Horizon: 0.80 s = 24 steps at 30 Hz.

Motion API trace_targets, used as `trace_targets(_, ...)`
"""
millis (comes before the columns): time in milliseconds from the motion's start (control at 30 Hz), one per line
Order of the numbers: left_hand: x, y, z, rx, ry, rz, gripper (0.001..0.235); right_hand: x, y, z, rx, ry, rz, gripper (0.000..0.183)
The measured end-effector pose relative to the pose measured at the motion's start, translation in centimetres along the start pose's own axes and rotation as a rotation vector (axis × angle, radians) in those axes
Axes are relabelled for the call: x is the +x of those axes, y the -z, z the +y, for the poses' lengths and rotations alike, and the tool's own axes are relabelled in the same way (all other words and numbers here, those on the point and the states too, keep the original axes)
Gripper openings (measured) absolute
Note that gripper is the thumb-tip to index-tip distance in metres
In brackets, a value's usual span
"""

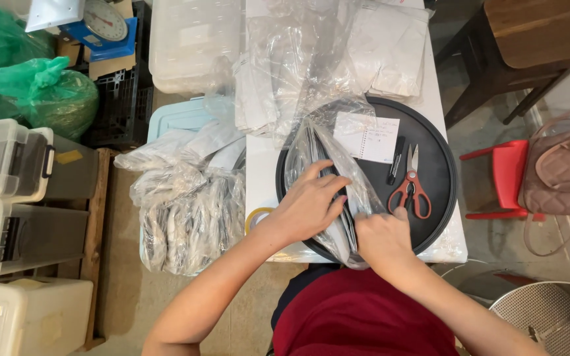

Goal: Packaging items into a shipping mailer and sealing it with tape

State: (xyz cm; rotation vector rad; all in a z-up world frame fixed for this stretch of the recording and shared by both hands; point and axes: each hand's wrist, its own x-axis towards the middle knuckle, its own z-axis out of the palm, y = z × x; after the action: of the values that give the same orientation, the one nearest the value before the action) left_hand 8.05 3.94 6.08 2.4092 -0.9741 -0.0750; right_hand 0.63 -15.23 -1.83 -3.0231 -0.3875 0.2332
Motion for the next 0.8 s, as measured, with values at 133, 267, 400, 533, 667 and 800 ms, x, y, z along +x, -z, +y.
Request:
trace_targets(133, 1.0, 0.1, -0.6, 0.054, -0.072, 0.028, 0.025, 0.8, 0.6, -0.2, -0.055, -0.040, -0.021, 0.017)
trace_targets(267, 0.8, 1.2, 0.2, -0.018, -0.025, 0.021, 0.036, 1.8, 2.6, -0.2, -0.086, -0.066, 0.116, 0.010)
trace_targets(400, 0.6, 0.7, 0.2, 0.110, -0.095, 0.043, 0.035, 4.9, 1.1, -0.4, -0.182, 0.045, 0.358, 0.004)
trace_targets(533, 0.2, 1.4, 0.2, 0.027, -0.096, 0.062, 0.038, 6.3, -0.1, 0.2, -0.230, 0.039, 0.280, 0.010)
trace_targets(667, -0.3, 1.6, -1.1, -0.097, -0.020, 0.091, 0.033, 4.1, 7.0, 0.3, 0.183, 0.007, 0.115, 0.020)
trace_targets(800, -0.3, 1.2, -2.5, -0.017, 0.046, 0.096, 0.022, 0.6, 13.3, -2.1, 0.623, -0.091, -0.155, 0.047)
